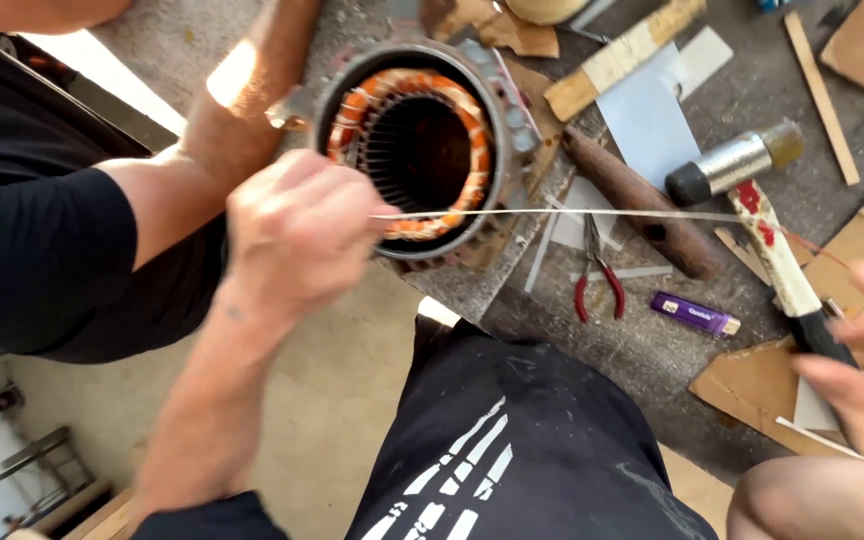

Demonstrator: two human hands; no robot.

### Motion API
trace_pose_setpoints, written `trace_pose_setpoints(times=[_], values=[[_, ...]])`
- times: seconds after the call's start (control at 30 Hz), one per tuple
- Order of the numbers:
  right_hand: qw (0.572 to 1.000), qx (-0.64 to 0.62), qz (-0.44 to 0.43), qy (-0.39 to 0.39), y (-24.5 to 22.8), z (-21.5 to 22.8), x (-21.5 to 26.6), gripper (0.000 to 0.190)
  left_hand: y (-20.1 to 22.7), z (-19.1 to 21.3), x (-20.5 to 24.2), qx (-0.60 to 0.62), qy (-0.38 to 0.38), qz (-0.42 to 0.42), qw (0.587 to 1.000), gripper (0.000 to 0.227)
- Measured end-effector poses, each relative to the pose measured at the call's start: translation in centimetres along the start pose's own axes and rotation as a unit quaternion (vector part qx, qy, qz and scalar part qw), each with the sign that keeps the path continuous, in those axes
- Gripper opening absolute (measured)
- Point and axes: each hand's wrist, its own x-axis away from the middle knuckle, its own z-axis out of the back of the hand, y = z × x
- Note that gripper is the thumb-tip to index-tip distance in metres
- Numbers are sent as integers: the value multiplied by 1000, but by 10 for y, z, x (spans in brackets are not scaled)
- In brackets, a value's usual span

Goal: The person winds a thin wire around the slots of a motor stator, using a hammer to tap the wire into place and pliers to cut the wire. The person continues winding and adjusting the wire throughout the clip.

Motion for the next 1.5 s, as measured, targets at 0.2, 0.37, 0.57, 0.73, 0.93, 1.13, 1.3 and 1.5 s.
trace_pose_setpoints(times=[0.2, 0.37, 0.57, 0.73, 0.93, 1.13, 1.3, 1.5], values=[[879, 274, 379, 90, -175, -77, -69, 84, -1, -24, -13, 66, 77, -76, 992, 53], [871, 192, 450, 44, -232, -132, -105, 43, -9, -23, -9, 169, 126, -79, 974, 47], [855, -154, 491, -68, -214, -129, -103, 37, -18, -20, -9, 238, 177, -52, 954, 43], [754, -386, 482, -222, -254, -148, -115, 60, -23, -17, -11, 292, 171, 13, 941, 22], [788, -490, 351, -126, -293, -155, -96, 57, -23, -24, -7, 297, 184, 38, 936, 44], [849, -393, 349, -64, -293, -152, -72, 61, -23, -34, -4, 250, 262, 15, 932, 50], [868, -310, 383, -64, -304, -143, -72, 61, -22, -27, -7, 252, 212, 30, 944, 50], [874, -171, 445, -88, -323, -139, -67, 52, -19, -36, -6, 210, 252, 44, 944, 55]])
